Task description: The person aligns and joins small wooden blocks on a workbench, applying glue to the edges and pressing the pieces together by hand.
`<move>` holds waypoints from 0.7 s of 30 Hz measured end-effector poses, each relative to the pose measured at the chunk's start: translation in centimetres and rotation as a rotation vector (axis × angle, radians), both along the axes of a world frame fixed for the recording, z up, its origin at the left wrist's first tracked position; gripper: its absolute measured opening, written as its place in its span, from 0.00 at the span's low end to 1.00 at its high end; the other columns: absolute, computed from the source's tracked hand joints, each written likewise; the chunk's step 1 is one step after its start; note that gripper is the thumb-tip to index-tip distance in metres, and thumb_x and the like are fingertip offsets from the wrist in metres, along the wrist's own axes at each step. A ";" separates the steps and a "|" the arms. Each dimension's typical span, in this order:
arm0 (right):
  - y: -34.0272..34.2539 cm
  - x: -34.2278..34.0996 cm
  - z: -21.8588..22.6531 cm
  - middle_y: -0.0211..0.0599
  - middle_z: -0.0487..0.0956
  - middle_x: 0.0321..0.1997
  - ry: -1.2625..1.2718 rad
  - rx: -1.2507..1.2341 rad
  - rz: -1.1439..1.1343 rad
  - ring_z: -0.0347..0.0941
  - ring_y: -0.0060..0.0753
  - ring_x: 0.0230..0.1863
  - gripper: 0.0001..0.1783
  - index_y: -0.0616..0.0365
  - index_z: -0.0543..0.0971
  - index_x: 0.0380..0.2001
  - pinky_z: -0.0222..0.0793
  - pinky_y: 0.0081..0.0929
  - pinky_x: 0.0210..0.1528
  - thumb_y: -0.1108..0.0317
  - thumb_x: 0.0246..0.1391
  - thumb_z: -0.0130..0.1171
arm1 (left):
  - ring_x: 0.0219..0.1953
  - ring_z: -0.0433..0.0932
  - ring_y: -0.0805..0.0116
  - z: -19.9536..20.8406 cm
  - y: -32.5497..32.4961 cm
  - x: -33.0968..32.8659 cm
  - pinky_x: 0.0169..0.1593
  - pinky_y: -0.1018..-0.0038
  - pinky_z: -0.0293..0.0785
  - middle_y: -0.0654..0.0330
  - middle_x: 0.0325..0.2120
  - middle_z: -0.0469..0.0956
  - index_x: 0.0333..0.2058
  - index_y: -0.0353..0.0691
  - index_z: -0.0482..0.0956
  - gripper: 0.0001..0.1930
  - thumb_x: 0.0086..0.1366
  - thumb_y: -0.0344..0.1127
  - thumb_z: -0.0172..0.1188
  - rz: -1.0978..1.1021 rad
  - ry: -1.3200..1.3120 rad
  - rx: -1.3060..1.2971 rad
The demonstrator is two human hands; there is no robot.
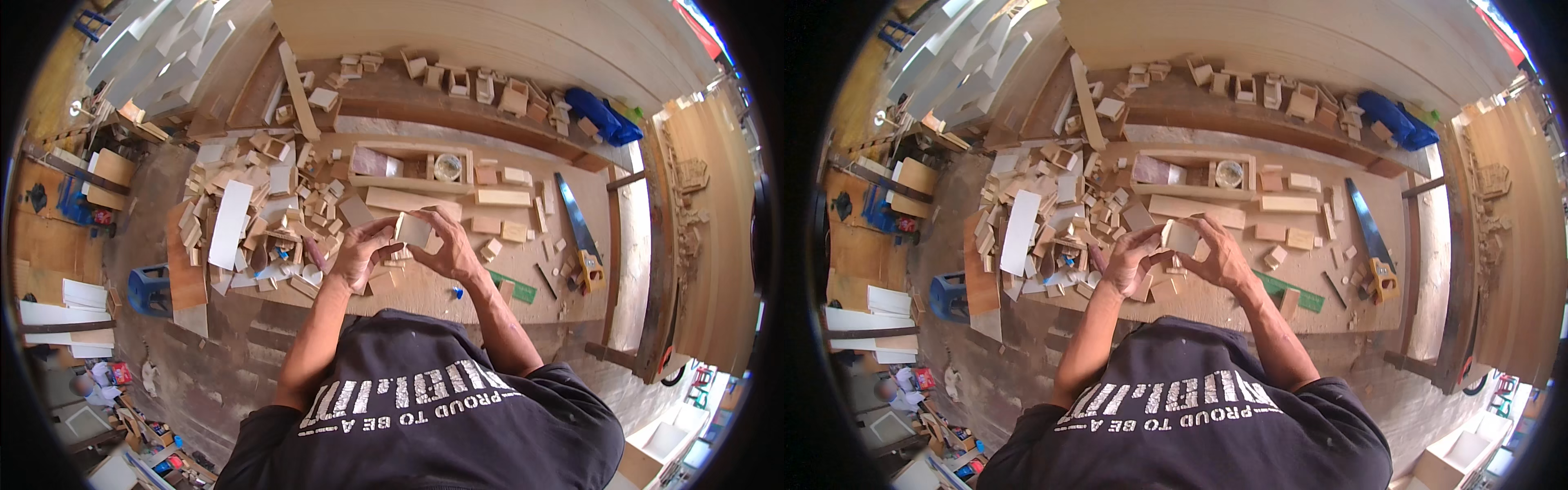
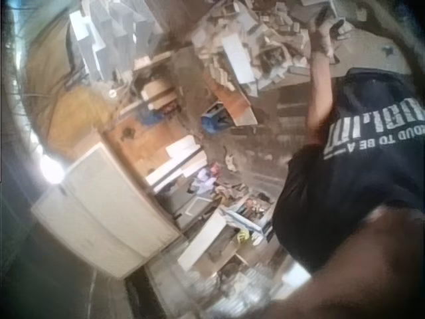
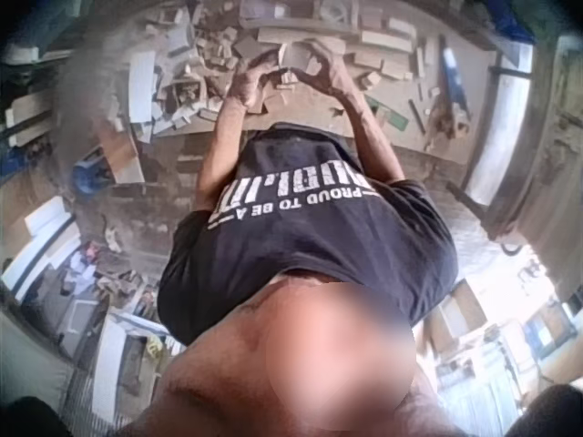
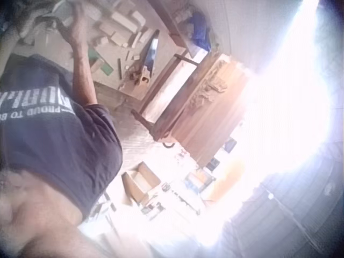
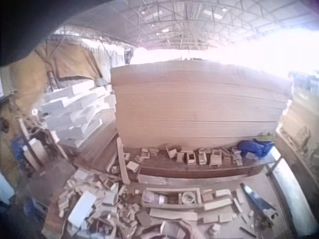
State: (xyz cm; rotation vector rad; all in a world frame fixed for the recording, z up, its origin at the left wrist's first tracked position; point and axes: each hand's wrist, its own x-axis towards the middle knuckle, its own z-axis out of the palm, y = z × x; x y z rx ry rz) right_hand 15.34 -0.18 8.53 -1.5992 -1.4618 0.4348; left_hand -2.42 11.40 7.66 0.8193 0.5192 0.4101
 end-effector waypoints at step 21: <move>-4.5 4.3 -16.9 0.35 0.72 0.57 -0.154 -0.484 -0.267 0.68 0.42 0.60 0.31 0.47 0.76 0.55 0.61 0.54 0.57 0.63 0.43 0.69 | 0.56 0.68 0.58 -13.8 -1.0 8.7 0.60 0.50 0.63 0.61 0.48 0.78 0.53 0.46 0.76 0.31 0.48 0.37 0.73 -0.512 0.738 1.447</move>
